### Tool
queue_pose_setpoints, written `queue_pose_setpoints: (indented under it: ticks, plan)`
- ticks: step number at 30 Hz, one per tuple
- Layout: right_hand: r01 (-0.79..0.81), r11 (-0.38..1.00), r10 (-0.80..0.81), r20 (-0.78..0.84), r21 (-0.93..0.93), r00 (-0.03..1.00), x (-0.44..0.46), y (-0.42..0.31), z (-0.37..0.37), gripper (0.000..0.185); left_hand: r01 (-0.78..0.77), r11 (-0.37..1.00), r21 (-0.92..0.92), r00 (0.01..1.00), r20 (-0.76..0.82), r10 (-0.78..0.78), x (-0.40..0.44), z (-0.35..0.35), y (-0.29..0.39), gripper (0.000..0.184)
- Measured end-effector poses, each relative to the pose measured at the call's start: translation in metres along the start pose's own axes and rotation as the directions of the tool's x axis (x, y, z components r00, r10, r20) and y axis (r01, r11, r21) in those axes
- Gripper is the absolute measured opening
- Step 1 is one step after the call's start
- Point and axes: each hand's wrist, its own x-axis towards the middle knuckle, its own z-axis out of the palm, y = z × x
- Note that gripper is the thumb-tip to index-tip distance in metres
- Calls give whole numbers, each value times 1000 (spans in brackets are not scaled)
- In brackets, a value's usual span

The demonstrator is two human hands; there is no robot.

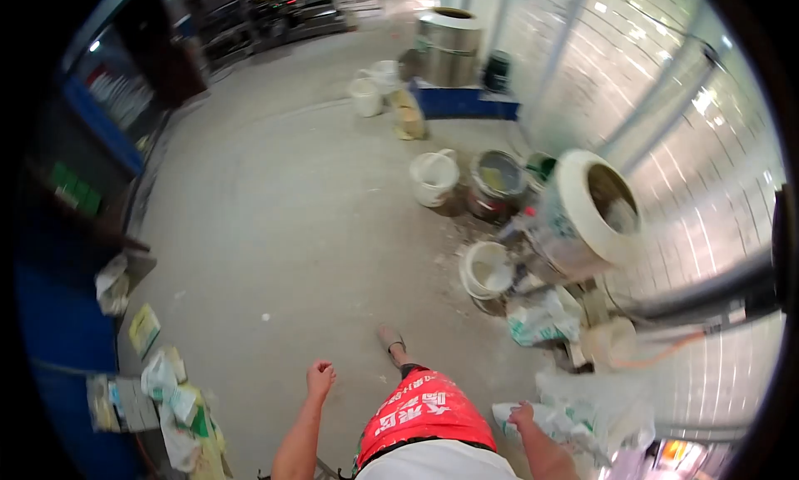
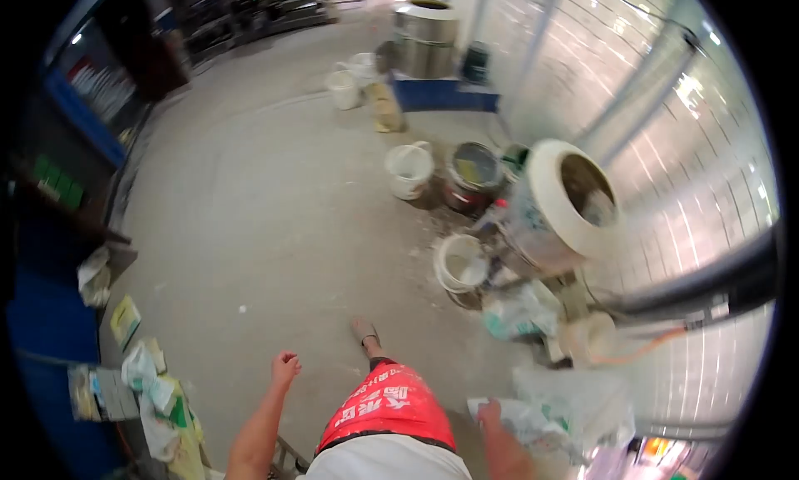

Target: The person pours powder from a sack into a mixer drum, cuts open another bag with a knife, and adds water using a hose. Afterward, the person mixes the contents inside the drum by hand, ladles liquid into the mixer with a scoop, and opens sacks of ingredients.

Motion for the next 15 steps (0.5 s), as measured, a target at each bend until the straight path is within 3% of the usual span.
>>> queue_pose_setpoints:
  ticks: [1, 3, 4, 5, 6, 7, 8, 9, 10, 11, 12, 14, 15]
  plan:
    - [163, 983, -162, -18, 85, 987, 37, -35, -6, 26, 70, 990, -119, 996, -37, -75, 5, -21, -9, 17]
    - [297, 951, -297, 8, -85, 955, 103, -121, -24, 36, 163, 967, -195, 970, -149, -193, 3, -59, -18, 16]
    - [257, 910, -257, 41, -325, 965, 129, -178, -28, 41, 237, 944, -231, 936, -205, -286, 3, -76, -24, 15]
    - [-102, 983, 129, 175, -155, 976, 124, -303, -62, 34, 242, 933, -265, 938, -183, -295, 7, -97, -53, 12]
    - [111, 938, -73, 129, -327, 989, 167, -330, -41, 19, 337, 847, -410, 910, -87, -405, -12, -111, -37, 11]
    - [271, 812, -272, 76, -517, 959, 207, -361, -22, 12, 353, 715, -603, 823, -163, -544, -4, -125, -87, 8]
    - [406, 712, -295, 281, -573, 913, 231, -431, -19, 11, 416, 653, -632, 799, -89, -595, -17, -135, -101, 8]
    - [373, 740, -334, 177, -559, 926, 255, -491, -5, 11, 378, 594, -710, 776, -107, -622, -22, -141, -112, 16]
    - [251, 951, -257, -11, -178, 966, 201, -622, -40, 17, 349, 539, -767, 661, -205, -721, -33, -141, -121, 11]
    - [215, 955, -204, 74, -203, 976, 225, -681, -23, 21, 435, 524, -732, 698, -94, -710, -32, -167, -205, 5]
    - [367, 922, -361, 71, -119, 930, 260, -715, 15, 20, 473, 515, -715, 649, -113, -752, -37, -170, -186, 5]
    - [517, 855, -517, 2, 41, 856, 255, -820, 46, 25, 506, 491, -709, 602, -117, -790, -34, -176, -157, 6]
    - [477, 858, -504, 141, 189, 852, 263, -858, 74, 28, 515, 485, -707, 594, -113, -796, -30, -186, -148, 6]
